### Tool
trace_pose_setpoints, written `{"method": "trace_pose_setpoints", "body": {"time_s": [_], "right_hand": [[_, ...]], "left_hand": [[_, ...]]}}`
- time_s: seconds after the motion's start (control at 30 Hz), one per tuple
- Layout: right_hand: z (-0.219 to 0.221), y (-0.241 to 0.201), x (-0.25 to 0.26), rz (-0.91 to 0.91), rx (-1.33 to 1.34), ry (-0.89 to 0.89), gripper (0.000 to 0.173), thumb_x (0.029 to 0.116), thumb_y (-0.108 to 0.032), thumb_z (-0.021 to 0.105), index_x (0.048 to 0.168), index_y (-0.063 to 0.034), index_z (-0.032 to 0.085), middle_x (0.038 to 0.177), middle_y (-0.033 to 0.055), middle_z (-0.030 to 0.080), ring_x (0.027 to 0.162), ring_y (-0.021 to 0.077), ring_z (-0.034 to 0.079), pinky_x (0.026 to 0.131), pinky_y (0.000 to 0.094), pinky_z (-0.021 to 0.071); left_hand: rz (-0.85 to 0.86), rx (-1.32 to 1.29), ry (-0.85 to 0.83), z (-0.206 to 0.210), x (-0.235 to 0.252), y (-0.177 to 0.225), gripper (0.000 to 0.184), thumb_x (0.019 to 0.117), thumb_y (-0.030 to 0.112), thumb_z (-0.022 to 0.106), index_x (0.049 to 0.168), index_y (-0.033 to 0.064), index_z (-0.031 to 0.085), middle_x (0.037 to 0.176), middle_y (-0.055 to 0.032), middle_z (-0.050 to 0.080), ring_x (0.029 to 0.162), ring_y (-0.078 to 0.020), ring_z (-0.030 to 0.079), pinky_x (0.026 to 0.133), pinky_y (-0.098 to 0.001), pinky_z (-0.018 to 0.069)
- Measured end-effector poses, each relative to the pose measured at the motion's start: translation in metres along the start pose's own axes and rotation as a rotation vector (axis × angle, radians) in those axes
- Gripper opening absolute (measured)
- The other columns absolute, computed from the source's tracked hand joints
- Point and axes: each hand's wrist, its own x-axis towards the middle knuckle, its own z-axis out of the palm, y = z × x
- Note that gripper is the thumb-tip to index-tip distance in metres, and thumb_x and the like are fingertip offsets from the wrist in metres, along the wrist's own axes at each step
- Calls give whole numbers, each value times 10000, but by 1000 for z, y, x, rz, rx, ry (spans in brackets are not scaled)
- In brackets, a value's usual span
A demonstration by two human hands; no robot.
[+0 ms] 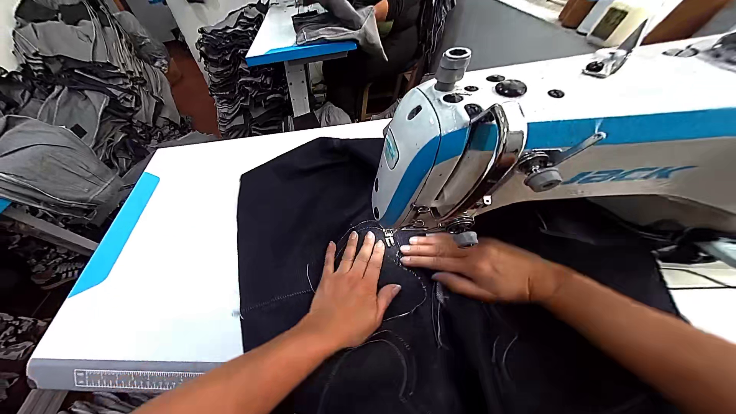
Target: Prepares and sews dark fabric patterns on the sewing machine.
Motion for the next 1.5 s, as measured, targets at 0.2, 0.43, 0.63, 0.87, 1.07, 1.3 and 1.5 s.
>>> {"method": "trace_pose_setpoints", "body": {"time_s": [0.2, 0.43, 0.63, 0.87, 1.07, 1.3, 1.5], "right_hand": [[-28, -58, 18, 397, -136, 96, 340, 1002, -277, 522, 1063, -77, 789, 1178, 105, 749, 1146, 296, 702, 983, 493, 562], [60, -154, 31, 689, -259, 210, 656, 1072, -509, 342, 1418, -10, 590, 1496, 131, 567, 1399, 290, 532, 1160, 471, 419], [43, -122, 7, 559, -209, 152, 584, 1067, -466, 348, 1428, -83, 601, 1509, 55, 565, 1418, 218, 512, 1169, 426, 416], [15, -36, -8, 319, 12, 135, 440, 1040, -307, 417, 1351, -142, 681, 1424, 5, 640, 1373, 207, 559, 1141, 425, 447], [13, -28, -7, 282, 5, 142, 440, 1043, -314, 408, 1352, -161, 682, 1410, -16, 650, 1374, 193, 557, 1143, 393, 441], [13, -22, -5, 296, 20, 144, 443, 1040, -307, 409, 1360, -156, 677, 1408, 2, 652, 1369, 212, 563, 1131, 406, 452], [14, -21, -5, 288, 19, 155, 441, 1038, -303, 410, 1350, -155, 684, 1396, -5, 661, 1371, 207, 561, 1139, 396, 447]], "left_hand": [[47, -42, -160, -18, 6, -9, 680, 1093, 496, 326, 1624, 77, 267, 1709, -121, 194, 1591, -338, 93, 1204, -714, 55], [613, 25, -37, -12, 17, -73, 644, 1094, 445, 298, 1573, 22, 371, 1645, -132, 358, 1556, -251, 272, 1272, -520, 178], [416, 39, 21, -4, 6, -46, 652, 1089, 462, 324, 1567, 22, 380, 1647, -131, 355, 1556, -253, 272, 1261, -522, 193], [-67, 5, 4, 2, 6, 20, 706, 1087, 487, 346, 1587, -10, 307, 1681, -161, 258, 1577, -291, 195, 1263, -556, 121], [-123, 4, -38, -2, 8, 25, 729, 1086, 515, 319, 1609, 10, 261, 1700, -135, 213, 1588, -264, 154, 1271, -536, 84], [-116, 7, 16, 0, 13, 23, 718, 1088, 501, 332, 1589, -12, 299, 1687, -152, 246, 1579, -279, 189, 1264, -544, 110], [-122, 13, 3, 0, 13, 23, 720, 1088, 507, 322, 1599, 1, 282, 1695, -143, 228, 1584, -268, 170, 1268, -537, 92]]}}
